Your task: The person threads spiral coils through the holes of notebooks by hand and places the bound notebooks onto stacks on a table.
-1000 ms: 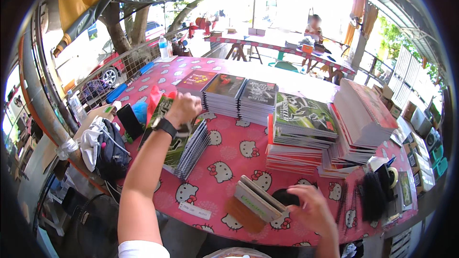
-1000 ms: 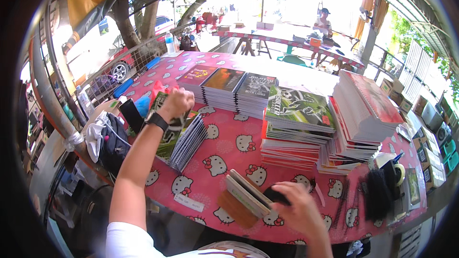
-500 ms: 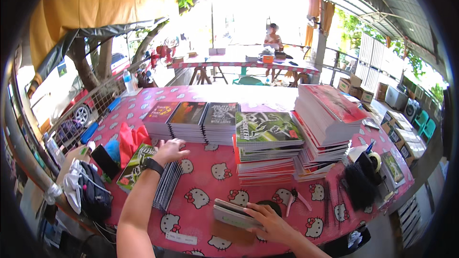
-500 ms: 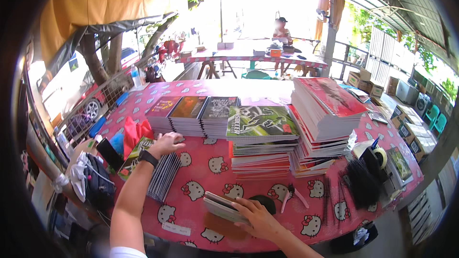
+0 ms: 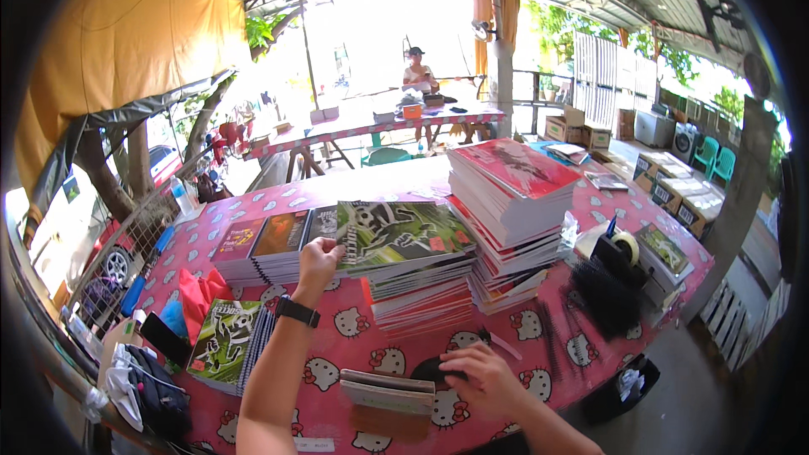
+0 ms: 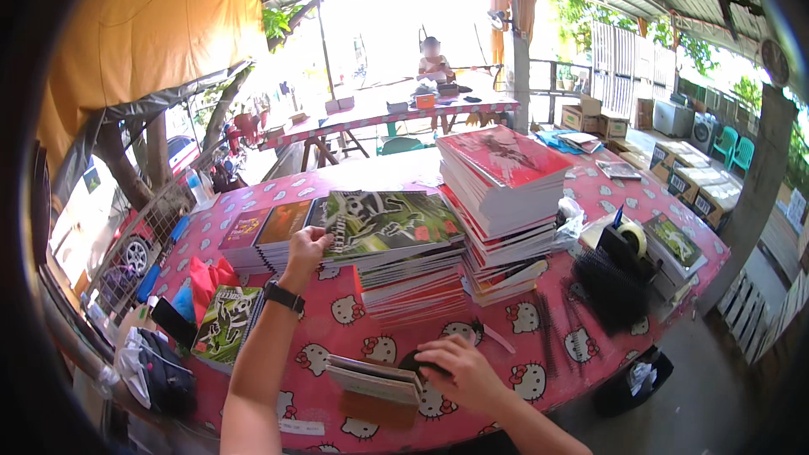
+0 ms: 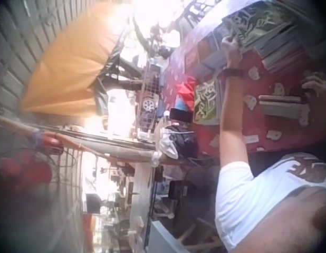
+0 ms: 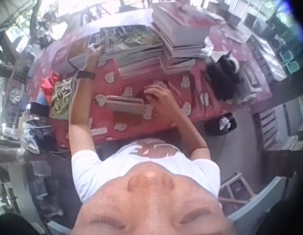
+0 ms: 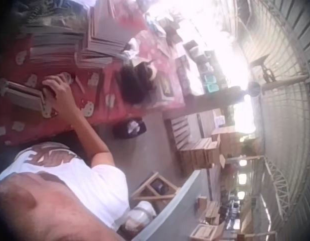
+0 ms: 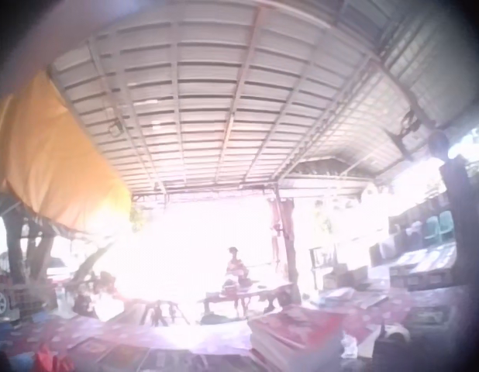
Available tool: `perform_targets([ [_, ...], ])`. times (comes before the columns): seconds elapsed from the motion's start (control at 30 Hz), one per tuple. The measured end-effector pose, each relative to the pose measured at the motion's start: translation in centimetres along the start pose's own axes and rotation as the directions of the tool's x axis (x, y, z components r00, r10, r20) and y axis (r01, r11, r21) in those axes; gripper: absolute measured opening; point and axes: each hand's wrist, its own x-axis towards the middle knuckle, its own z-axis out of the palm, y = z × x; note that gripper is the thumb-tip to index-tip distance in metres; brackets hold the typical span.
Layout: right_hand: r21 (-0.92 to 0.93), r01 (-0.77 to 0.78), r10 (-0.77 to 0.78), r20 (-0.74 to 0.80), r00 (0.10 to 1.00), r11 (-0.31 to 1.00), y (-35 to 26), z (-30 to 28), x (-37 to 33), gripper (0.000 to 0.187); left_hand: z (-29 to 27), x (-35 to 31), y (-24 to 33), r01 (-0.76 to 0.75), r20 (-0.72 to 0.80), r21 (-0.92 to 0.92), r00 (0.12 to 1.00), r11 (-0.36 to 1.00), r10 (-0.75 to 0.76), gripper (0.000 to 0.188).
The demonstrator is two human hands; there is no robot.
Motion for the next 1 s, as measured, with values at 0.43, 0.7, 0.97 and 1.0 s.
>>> perform_targets([
  [0.43,0.8,-0.411,0.329,0.282,0.901,0.437,-0.1,1.8,-0.1,0.044,-1.9,-17.8,-1.5,-0.332,-0.345,-0.374,0.916,0.866,0.202,0.023],
  [0.7,0.377,-0.219,0.226,0.025,0.974,0.9,1.0,5.0,-3.2,0.038,0.6,-22.2,-6.0,-0.331,-0.376,0.193,0.845,0.924,0.381,0.028],
  [0.97,0.438,-0.278,0.336,-0.058,0.94,0.855,1.0,4.2,-2.0,0.029,1.1,-21.2,-6.0,-0.274,-0.405,0.046,0.874,0.96,0.269,0.027],
  [1.0,0.427,-0.263,0.325,-0.078,0.942,0.865,1.4,4.4,-2.1,0.029,1.4,-20.7,-6.8,-0.237,-0.365,-0.053,0.909,0.97,0.202,0.028],
])
